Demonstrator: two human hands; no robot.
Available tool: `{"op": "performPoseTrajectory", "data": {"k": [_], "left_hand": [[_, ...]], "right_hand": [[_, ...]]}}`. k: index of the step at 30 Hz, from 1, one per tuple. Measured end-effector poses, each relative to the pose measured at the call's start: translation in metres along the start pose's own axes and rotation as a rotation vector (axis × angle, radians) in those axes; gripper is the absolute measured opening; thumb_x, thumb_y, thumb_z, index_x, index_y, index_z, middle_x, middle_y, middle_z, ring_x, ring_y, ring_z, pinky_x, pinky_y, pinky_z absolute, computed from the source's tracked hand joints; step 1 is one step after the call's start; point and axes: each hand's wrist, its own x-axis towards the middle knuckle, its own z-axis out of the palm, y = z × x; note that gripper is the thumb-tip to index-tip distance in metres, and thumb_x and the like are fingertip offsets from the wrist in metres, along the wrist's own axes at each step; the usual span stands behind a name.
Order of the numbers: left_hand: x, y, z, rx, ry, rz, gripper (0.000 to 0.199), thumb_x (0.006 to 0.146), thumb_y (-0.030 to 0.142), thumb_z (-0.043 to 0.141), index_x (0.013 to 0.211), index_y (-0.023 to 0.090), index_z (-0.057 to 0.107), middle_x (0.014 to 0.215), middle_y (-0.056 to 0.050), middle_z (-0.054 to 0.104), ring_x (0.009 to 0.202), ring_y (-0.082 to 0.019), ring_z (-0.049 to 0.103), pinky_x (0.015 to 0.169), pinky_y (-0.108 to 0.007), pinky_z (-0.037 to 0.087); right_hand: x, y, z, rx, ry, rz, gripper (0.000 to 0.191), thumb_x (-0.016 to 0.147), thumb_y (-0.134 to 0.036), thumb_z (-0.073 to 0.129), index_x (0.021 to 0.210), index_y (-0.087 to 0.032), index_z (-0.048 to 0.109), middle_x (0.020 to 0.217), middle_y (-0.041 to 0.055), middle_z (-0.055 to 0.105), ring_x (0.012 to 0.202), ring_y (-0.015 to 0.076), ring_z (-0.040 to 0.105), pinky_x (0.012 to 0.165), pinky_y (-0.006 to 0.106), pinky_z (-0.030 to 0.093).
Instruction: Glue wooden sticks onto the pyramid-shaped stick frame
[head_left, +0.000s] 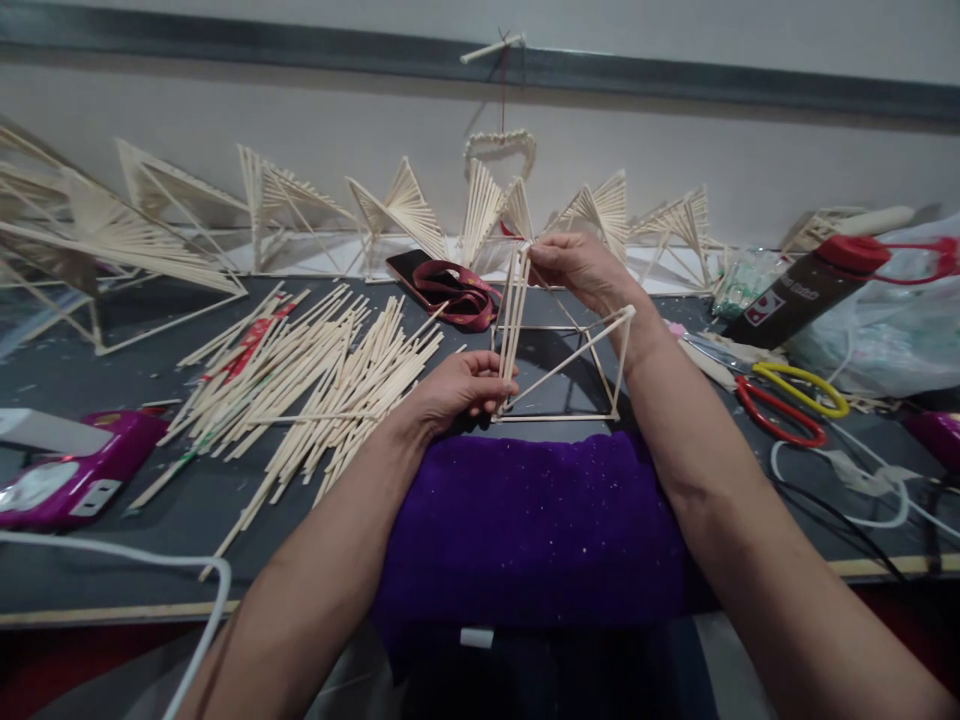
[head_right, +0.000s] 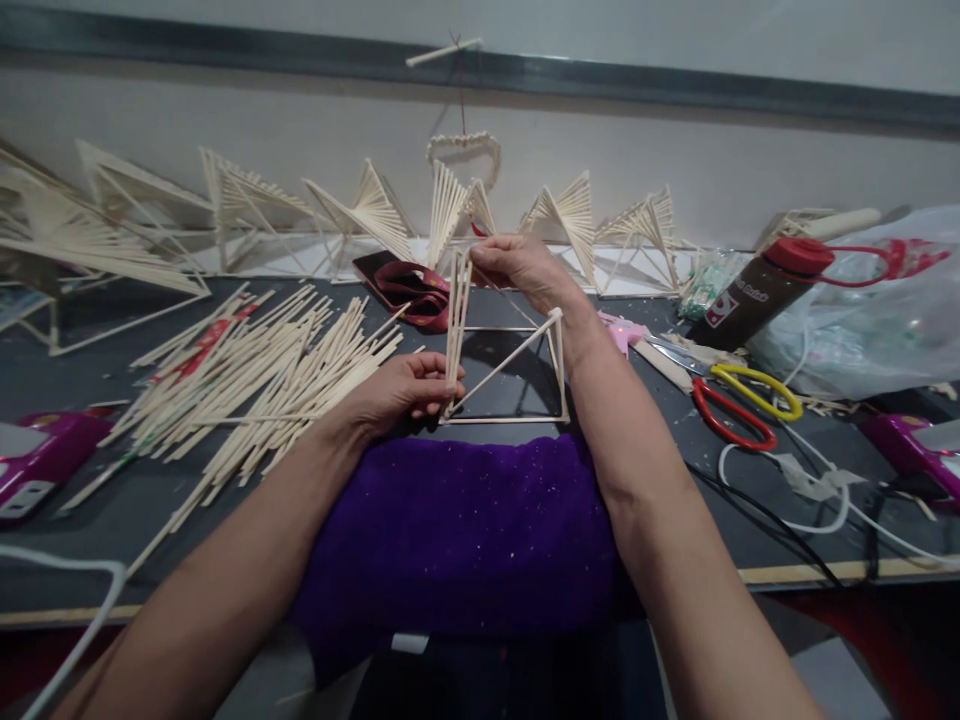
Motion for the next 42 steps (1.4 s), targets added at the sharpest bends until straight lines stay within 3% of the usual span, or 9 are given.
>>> {"op": "performPoseTrajectory", "data": {"k": [18, 28, 37, 42], "left_hand": [[0.0011, -0.0021, -0.0014, 0.008, -0.001, 0.007, 0.024, 0.067, 0.019, 0.078, 0.087, 0.015, 0.065, 0.067, -0.001, 0.066, 0.041, -0.003, 0.048, 0.036, -0.016, 0.027], [0.0, -0.0009, 0.0001, 0.004, 0.005, 0.009, 0.026, 0.066, 0.019, 0.077, 0.088, 0.014, 0.064, 0.067, -0.001, 0.065, 0.04, -0.003, 0.047, 0.036, -0.016, 0.027], [0.0003, -0.0017, 0.0, 0.006, 0.01, 0.019, 0.026, 0.065, 0.019, 0.078, 0.087, 0.014, 0.065, 0.066, 0.0, 0.065, 0.041, -0.003, 0.047, 0.036, -0.016, 0.027], [0.0001, -0.002, -0.0003, 0.005, 0.004, 0.019, 0.025, 0.066, 0.019, 0.077, 0.087, 0.014, 0.065, 0.065, 0.0, 0.065, 0.04, -0.003, 0.046, 0.036, -0.016, 0.026]], "right_hand": [[-0.0029, -0.0053, 0.0011, -0.053, -0.003, -0.029, 0.027, 0.075, -0.036, 0.077, 0.069, -0.013, 0.064, 0.059, -0.001, 0.06, 0.053, 0.0067, 0.048, 0.053, 0.021, 0.04], [0.0006, -0.0014, -0.0014, 0.003, -0.007, 0.005, 0.032, 0.064, -0.041, 0.083, 0.071, -0.014, 0.067, 0.062, 0.0002, 0.064, 0.057, 0.009, 0.055, 0.055, 0.021, 0.043], [-0.0029, -0.0029, -0.0018, -0.038, -0.038, -0.01, 0.035, 0.071, -0.044, 0.076, 0.064, -0.013, 0.063, 0.056, -0.0011, 0.056, 0.051, 0.0066, 0.043, 0.051, 0.021, 0.037], [-0.0028, -0.0002, -0.005, -0.044, -0.04, -0.015, 0.033, 0.069, -0.044, 0.079, 0.071, -0.013, 0.066, 0.063, 0.0003, 0.062, 0.056, 0.0082, 0.05, 0.054, 0.021, 0.039]]}}
